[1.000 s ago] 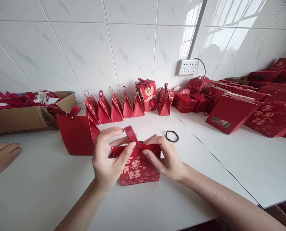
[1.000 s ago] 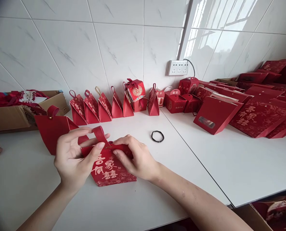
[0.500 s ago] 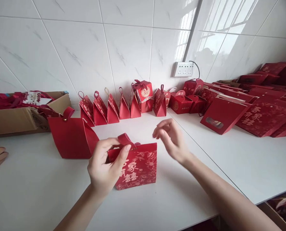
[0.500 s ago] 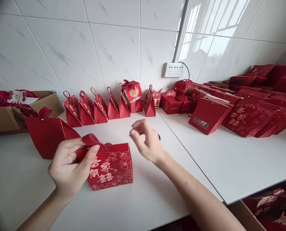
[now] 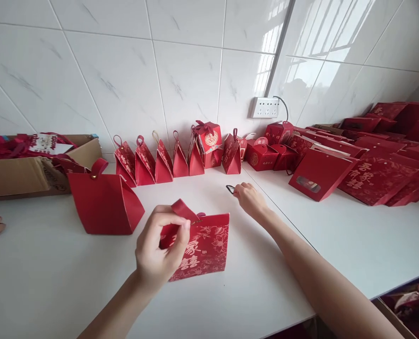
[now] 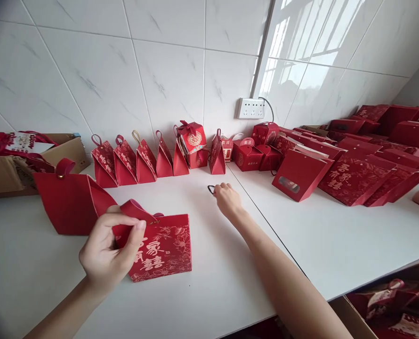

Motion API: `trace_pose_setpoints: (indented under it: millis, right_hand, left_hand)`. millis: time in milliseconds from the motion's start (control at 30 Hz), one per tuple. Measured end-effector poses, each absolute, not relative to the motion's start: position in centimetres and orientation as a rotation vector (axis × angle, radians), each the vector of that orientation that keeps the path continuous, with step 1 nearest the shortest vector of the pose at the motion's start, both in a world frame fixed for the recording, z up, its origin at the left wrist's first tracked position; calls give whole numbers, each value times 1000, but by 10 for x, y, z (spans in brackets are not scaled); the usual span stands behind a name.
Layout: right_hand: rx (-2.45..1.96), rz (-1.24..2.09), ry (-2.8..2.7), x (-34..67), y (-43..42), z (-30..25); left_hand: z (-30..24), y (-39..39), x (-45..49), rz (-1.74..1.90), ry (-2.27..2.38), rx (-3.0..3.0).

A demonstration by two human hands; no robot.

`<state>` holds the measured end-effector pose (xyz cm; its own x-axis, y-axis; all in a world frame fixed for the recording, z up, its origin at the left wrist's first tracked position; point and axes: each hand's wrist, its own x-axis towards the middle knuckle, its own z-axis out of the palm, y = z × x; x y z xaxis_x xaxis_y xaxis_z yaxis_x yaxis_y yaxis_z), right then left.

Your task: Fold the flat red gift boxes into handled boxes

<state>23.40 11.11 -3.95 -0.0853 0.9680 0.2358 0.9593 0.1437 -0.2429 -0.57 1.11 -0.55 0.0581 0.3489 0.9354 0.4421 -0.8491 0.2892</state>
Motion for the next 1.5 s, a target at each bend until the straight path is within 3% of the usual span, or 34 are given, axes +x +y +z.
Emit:
trace_pose_setpoints:
  millis: [333, 500, 600, 933, 1500]
  right_hand:
    - [-1551, -18, -1837, 232, 112, -34]
    - [-730, -89, -1847, 194, 57, -13]
    - [-498, -101, -1820, 181, 36, -6]
    - [-440, -218, -1987, 176, 25, 1]
    - [-534, 36, -1935, 170, 17, -2]
  left_hand:
    - [0, 12, -6, -1830, -769, -2202]
    - [1, 15, -8, -1823, -757, -2238]
    - [1, 15, -9, -1842, -783, -2229]
    - [-5, 12, -3, -1757, -746, -2190]
    - [1, 8, -4, -1913, -887, -2385]
